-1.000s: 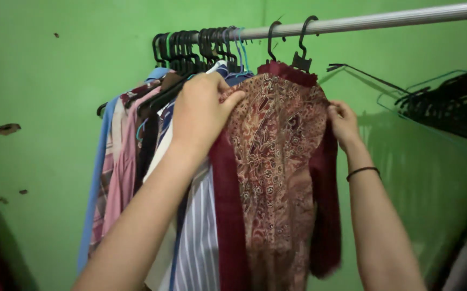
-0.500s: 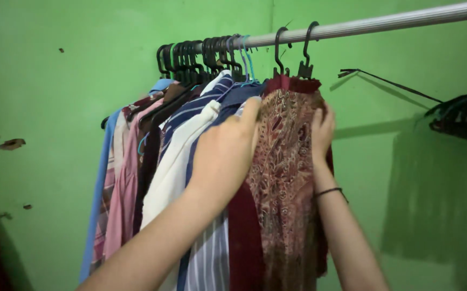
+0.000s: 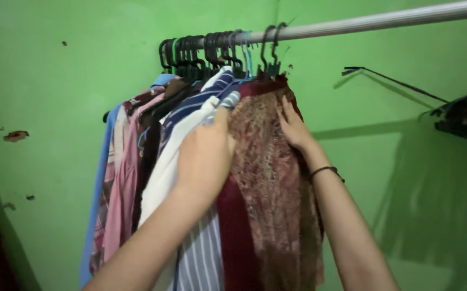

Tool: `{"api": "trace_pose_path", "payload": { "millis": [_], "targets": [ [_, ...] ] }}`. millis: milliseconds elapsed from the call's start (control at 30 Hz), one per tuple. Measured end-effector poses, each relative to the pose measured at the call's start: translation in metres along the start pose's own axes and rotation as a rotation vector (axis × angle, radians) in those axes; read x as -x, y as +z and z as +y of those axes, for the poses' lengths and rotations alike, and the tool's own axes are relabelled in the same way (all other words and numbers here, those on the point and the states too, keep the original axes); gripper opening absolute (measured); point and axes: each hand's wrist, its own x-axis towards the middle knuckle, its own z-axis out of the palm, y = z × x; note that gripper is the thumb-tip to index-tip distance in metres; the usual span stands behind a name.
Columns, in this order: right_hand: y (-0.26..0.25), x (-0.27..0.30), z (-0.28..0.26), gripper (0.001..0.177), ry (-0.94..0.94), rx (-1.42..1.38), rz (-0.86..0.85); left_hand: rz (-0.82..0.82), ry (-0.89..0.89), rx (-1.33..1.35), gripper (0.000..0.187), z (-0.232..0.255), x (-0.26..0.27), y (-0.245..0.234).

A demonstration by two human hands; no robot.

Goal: Hanging several items of clothing from a pile on the floor onto hangers on a clothes rack.

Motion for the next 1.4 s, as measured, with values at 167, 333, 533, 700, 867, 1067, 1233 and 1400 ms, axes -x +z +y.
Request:
{"api": "trace_pose_path", "payload": {
  "millis": [167,333,533,700,867,1067,1233,1400],
  "targets": [
    [-0.032,0.064,-0.022,0.067,0.182,0.239,-0.028,0.022,-0.044,-0.025,0.039,0.022,0.012,-0.02],
    [-0.063,0.161,-0.028,0.064,0.152,0.166,0.074,0.172,-0.006,-0.087,0.065,0.08,0.053,-0.051],
    [-0.112,0.299,-0.02,0.057,0.18,-0.05,0.134,0.039,0.168,0.355,0.047,0.161,0.118,-0.045],
    [-0.17,0.438,-0.01,0.053,0.452,-0.276,0.229,-0.037,0.021,0.752,0.042,0.225,0.188,-0.001],
    [-0.252,0.553,0.031,0.039,0.552,-0.142,0.223,-0.124,0.027,0.97,0.034,0.268,0.234,0.026],
    [-0.314,0.586,0.069,0.039,0.646,-0.107,0.18,0.093,0.132,0.897,0.024,0.22,0.15,-0.011],
    [-0.254,0.52,0.058,0.042,0.629,-0.256,0.096,0.419,0.079,0.454,0.018,0.118,0.054,-0.041],
    [-0.16,0.384,-0.002,0.044,0.477,-0.318,-0.132,0.182,-0.158,0.159,0.031,0.033,-0.009,-0.004]
  ]
}}
